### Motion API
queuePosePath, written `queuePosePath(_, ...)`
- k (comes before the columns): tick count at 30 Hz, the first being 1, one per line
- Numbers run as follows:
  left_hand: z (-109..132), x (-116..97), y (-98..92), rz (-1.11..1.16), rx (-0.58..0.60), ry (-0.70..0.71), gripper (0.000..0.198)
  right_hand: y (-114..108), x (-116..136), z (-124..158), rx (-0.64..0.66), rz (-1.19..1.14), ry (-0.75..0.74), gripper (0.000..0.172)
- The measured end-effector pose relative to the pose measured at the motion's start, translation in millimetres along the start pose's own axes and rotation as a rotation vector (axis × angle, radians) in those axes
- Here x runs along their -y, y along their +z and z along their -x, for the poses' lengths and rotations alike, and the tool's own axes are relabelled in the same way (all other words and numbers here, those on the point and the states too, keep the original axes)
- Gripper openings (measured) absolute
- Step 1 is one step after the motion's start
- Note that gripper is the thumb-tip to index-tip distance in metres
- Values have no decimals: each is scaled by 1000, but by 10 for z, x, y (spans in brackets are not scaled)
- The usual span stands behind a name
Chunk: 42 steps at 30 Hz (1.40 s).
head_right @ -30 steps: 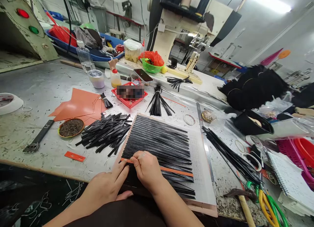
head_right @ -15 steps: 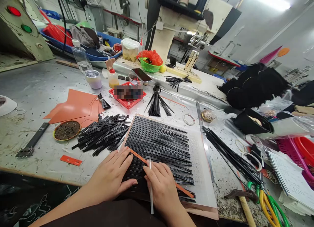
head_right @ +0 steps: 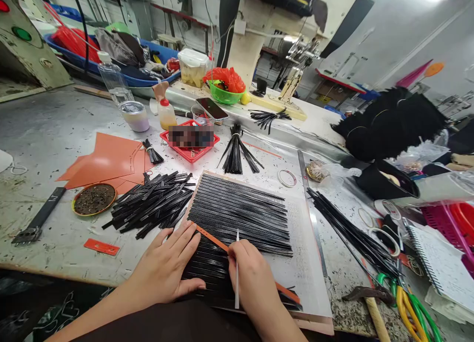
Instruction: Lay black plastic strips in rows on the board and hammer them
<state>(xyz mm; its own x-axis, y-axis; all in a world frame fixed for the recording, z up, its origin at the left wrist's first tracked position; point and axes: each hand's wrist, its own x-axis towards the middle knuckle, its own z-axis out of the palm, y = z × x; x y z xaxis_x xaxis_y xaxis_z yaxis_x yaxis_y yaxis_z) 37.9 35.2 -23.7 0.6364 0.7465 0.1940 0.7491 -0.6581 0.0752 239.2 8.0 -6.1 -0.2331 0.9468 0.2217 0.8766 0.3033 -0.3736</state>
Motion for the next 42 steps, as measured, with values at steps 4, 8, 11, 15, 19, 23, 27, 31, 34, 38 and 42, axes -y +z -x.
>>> queuePosePath(4,6,-3,-2,-25,-67,7,73,-128,-87,-174,-18,50,-45,19)
queuePosePath(8,5,-13,17,-26,-179,-26,69,-173,-161,-354,44,124,-100,15)
queuePosePath(11,2,5,20,-41,-192,-16,69,-131,-175,-427,80,98,-114,6)
queuePosePath(15,-2,40,12,-52,-204,16,71,-74,-139,-485,-9,9,-108,18)
queuePosePath(19,-13,43,29,-45,-212,13,71,-41,-47,-584,-45,-232,-57,24)
queuePosePath(23,-13,26,109,3,-239,-31,73,58,32,-695,48,-436,15,27)
queuePosePath(27,2,13,178,49,-243,-67,74,162,64,-752,126,-381,46,25)
queuePosePath(31,4,16,182,69,-254,-69,73,180,76,-758,140,-336,-16,25)
queuePosePath(34,-4,23,184,49,-240,-59,73,176,79,-756,133,-334,-40,26)
queuePosePath(38,-10,22,192,46,-245,-48,74,200,84,-761,117,-321,-50,25)
queuePosePath(42,-1,22,169,79,-265,-66,72,193,53,-716,52,-373,-58,26)
